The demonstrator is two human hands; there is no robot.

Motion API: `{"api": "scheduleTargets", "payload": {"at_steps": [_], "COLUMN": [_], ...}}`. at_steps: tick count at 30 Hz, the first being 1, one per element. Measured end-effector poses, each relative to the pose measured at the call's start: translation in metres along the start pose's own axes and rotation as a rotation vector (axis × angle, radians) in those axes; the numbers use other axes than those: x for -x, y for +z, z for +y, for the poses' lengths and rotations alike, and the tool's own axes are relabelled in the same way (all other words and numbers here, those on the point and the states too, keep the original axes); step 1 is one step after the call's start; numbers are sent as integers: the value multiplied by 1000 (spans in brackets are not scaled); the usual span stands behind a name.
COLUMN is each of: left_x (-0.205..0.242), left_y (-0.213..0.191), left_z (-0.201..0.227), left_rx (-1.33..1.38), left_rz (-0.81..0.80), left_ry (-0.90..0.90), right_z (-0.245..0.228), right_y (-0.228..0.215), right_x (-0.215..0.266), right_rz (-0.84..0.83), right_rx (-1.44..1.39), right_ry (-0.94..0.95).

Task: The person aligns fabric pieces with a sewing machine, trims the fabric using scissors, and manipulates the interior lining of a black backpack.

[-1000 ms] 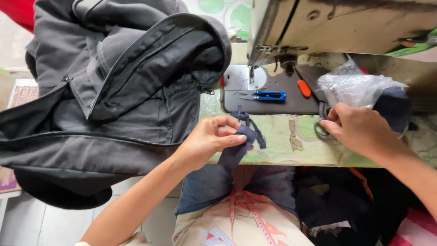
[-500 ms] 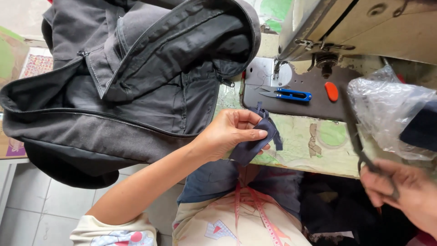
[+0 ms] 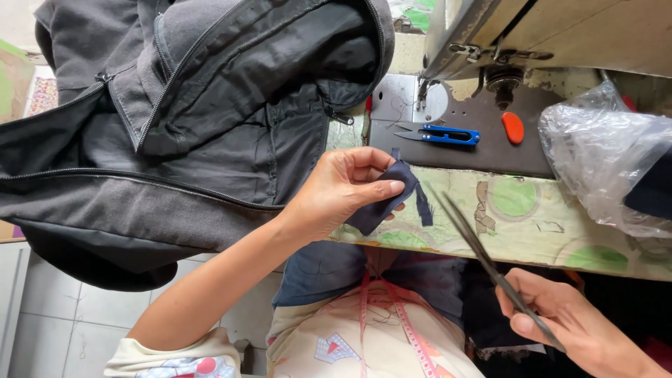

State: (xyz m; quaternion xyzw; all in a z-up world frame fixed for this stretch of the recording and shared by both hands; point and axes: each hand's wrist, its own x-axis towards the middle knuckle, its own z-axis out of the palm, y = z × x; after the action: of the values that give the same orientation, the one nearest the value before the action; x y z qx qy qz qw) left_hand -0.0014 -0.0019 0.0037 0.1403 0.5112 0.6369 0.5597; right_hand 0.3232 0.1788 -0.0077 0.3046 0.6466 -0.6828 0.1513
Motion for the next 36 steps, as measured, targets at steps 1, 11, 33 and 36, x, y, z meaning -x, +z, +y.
{"api": "scheduleTargets", "payload": {"at_steps": [1,11,33,36], "left_x": [0,4,0,4], "left_y": [-1,2,0,-2], "left_z": [0,5,1,2], "left_rx": [-4,-73,-255,-299], "left_rz": [-6,-30,4,-56], "left_ry": [26,43,43,108], "right_z": [-4,-29,-7,-15], "right_y": [3,30,41,41], "right_x": [-1,-23,-37,-35], "right_rz": [-14,-36,45,59], "right_rx": [61,46,-106,-31], "right_ry": [27,-105,-121,-134]}}
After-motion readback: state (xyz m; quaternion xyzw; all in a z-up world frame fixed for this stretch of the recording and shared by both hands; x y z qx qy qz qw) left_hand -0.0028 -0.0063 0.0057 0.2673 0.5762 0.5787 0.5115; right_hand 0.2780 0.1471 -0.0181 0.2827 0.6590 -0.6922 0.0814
